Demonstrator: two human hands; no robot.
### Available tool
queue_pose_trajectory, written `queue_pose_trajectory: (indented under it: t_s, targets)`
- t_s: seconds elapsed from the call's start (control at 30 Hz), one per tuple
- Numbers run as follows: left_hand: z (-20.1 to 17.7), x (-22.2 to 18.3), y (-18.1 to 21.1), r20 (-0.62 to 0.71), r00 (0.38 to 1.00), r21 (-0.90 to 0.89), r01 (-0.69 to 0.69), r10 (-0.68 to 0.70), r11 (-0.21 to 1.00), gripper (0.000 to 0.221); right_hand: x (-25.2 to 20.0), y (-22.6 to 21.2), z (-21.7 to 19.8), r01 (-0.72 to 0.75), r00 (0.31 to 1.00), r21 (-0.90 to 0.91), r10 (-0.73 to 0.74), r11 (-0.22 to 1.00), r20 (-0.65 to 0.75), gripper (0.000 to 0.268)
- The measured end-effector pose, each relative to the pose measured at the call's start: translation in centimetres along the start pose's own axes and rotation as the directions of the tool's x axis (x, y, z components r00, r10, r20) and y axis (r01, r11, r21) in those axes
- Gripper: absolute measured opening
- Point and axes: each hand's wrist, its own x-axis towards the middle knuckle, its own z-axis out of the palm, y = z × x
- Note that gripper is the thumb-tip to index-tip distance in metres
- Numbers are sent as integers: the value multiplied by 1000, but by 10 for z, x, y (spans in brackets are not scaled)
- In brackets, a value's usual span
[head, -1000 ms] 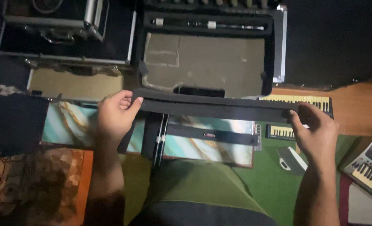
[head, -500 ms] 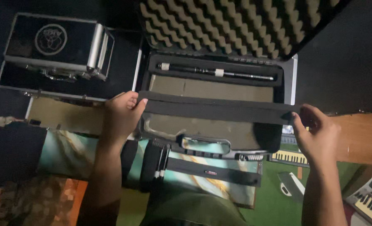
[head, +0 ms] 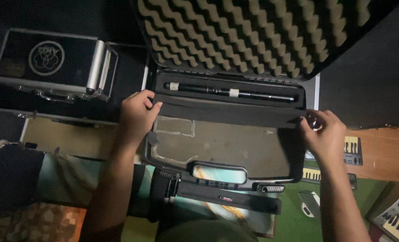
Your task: The person picks up a black hard case, opens it, and then gathers several shotgun microphones and foam windscreens from the floor, placing them into the case and a soft bag.
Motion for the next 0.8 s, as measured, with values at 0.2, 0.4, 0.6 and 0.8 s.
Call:
queue_pose_trajectory:
  t_s: [0.2, 0.4, 0.6, 0.8]
  targets:
    - [1, 7, 10, 132, 946, 146, 276, -296, 950, 25, 4, 16, 16, 132, 991, -142, -136, 981, -17, 33]
    - [-3, 12, 6, 152, 977, 198, 120, -151, 973, 18, 5, 26, 24, 118, 991, -379, -134, 918, -17, 46]
    - [5, 15, 9, 145, 976, 312, 110, -161, 944, 14, 7, 13, 21, 98, 994, -304, -107, 948, -13, 45]
    - [5, 10, 13, 80, 967, 88, 233, -240, 968, 17, 0, 2, 19, 31, 999, -112, -33, 993, -16, 30]
